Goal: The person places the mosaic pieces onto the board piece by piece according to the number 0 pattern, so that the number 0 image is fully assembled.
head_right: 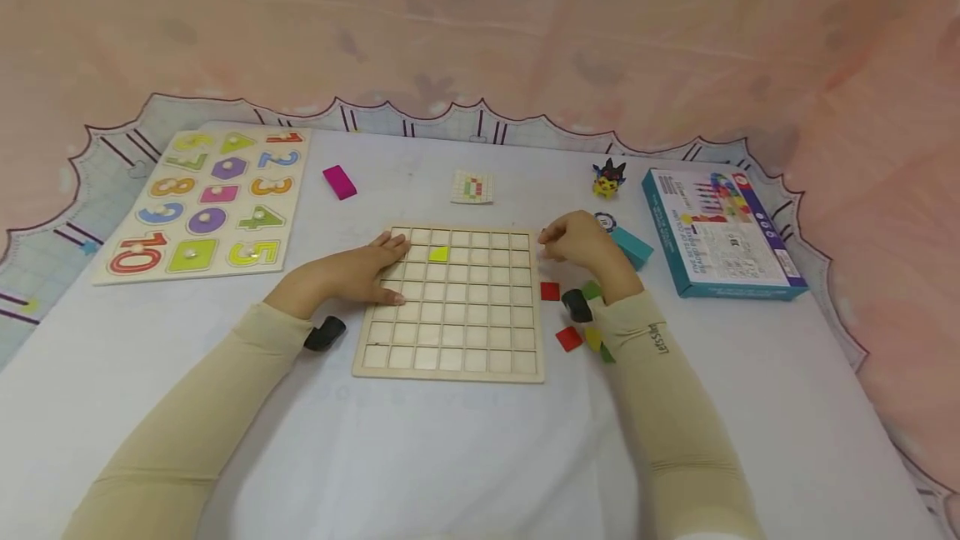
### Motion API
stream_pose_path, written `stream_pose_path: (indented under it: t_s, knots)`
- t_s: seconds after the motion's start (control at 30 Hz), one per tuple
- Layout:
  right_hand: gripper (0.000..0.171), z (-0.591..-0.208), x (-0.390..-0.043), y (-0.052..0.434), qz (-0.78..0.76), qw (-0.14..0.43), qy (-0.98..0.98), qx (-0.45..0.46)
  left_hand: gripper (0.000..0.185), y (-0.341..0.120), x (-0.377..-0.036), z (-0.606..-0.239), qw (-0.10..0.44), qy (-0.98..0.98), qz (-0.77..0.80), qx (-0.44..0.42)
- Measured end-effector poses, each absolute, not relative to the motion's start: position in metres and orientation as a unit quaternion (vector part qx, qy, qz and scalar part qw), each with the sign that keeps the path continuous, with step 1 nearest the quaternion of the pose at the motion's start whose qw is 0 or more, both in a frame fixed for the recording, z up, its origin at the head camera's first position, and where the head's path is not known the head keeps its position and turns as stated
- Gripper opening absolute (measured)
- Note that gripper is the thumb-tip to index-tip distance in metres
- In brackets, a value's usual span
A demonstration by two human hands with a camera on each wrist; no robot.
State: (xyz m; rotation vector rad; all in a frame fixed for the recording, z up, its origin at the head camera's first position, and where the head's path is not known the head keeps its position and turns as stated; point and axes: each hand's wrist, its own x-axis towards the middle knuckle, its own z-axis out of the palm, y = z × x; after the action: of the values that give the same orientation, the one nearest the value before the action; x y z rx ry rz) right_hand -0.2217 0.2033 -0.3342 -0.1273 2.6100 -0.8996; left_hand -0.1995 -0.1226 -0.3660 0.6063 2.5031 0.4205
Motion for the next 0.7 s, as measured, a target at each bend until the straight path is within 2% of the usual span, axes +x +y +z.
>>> stream_pose_path:
  t_s: [0.23,0.7]
  knots:
    - [0.028,-0.337,-0.209,0.243,-0.298,0.213,0.930,0.017,0.093,-0.124,-0.199,-0.365,0.267,0.923,0.160,0.225]
    - [0.033,-0.354,-0.194,0.279,-0.253,0.207,0.945,0.014,0.093,-0.122,-0.198,-0.363,0.265,0.923,0.168,0.224]
